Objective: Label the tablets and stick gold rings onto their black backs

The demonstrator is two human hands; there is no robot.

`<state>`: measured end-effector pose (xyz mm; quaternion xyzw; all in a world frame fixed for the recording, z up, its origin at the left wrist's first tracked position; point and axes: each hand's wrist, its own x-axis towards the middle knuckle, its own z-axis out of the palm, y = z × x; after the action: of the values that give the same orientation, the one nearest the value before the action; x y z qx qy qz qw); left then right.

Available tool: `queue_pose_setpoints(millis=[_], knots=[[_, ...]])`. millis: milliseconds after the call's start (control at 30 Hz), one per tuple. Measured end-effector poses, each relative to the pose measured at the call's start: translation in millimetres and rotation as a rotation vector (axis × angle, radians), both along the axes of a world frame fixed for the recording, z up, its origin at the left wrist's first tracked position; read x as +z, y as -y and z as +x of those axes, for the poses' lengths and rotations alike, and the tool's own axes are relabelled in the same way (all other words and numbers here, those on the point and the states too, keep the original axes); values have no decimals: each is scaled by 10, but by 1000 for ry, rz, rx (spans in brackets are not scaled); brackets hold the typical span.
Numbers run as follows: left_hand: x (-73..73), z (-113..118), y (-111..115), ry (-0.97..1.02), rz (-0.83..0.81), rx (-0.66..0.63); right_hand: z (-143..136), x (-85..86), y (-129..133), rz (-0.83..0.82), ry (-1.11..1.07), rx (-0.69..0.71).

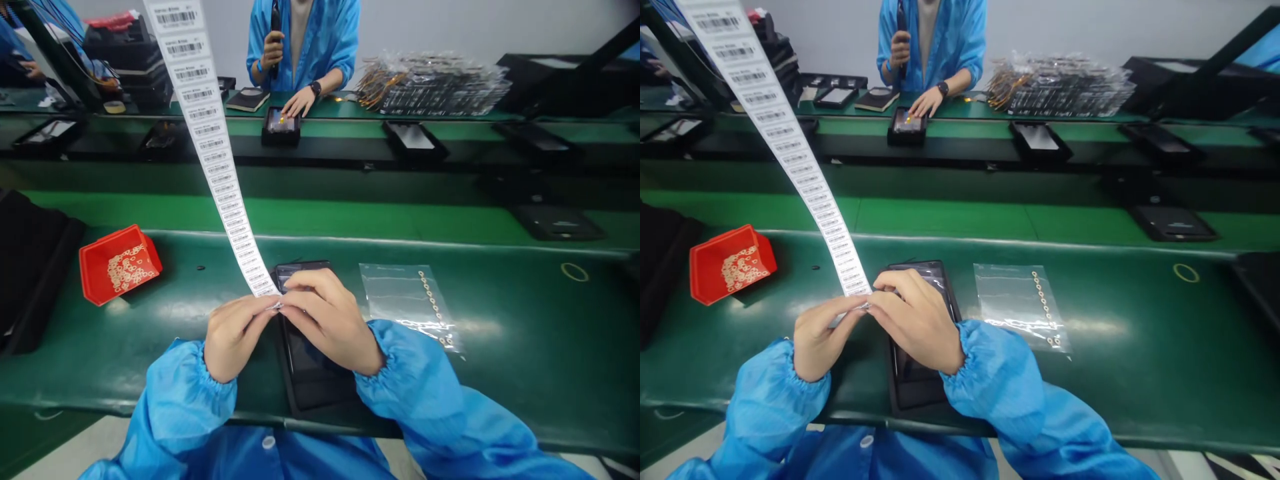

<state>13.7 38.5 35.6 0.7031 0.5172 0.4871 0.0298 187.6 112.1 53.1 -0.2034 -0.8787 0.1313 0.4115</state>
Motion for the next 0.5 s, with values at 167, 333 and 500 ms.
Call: queue_pose_setpoints(millis=[167,333,500], knots=[[23,24,32,-16,-44,-6,59,77,33,-32,58,-6],[23,87,39,-35,-54,-34,94,93,60,-44,66,-1],[13,-50,0,-82,-124,-11,226,143,93,45,47,8]])
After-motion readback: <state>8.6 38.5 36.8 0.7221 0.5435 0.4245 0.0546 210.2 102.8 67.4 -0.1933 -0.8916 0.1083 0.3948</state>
